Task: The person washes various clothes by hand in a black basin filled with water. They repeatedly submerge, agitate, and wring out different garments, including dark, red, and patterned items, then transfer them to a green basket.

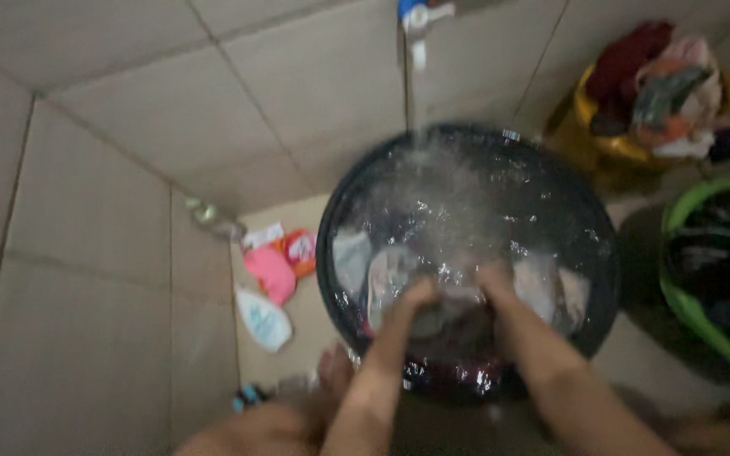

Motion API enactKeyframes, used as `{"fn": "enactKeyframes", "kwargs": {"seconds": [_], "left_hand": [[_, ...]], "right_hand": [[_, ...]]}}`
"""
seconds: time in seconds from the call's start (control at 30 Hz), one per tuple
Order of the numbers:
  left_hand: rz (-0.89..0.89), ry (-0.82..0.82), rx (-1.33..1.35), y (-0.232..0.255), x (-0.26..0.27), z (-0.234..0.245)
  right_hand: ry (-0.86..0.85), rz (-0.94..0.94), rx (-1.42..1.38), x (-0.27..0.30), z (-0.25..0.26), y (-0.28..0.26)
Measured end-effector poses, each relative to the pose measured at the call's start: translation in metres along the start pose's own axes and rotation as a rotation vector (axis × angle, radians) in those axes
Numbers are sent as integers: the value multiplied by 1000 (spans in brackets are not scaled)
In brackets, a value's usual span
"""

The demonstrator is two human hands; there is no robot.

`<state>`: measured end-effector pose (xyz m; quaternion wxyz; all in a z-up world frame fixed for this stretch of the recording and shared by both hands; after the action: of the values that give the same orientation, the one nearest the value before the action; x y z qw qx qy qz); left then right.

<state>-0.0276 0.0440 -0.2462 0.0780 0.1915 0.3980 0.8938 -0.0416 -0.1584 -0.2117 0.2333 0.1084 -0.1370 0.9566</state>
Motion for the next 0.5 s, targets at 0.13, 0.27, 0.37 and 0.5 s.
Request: {"fn": "enactKeyframes", "kwargs": {"seconds": [0.13, 0.27, 0.37, 0.5], "left_hand": [[-110, 507, 501, 49, -22, 68], [-374, 367, 665, 186, -38, 129], [-686, 328, 674, 318, -6, 220], [-677, 183, 856, 388, 38, 308]], "right_hand": [[240, 46, 9, 5, 38, -17], [-23, 616, -743, 25, 48, -84], [-160, 606, -780, 31, 45, -92], [0, 260, -1349, 10, 97, -79]]}}
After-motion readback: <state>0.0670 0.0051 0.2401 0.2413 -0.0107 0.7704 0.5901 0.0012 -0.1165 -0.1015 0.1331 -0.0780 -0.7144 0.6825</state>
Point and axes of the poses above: each hand's wrist, its own x-axis away from the middle knuckle, its own z-axis out of the back of the hand, y = z × x, the point moved 8 cm from there along -x, towards the middle knuckle, and after that the axes turned 11 degrees about y, right-handed, at the moved point
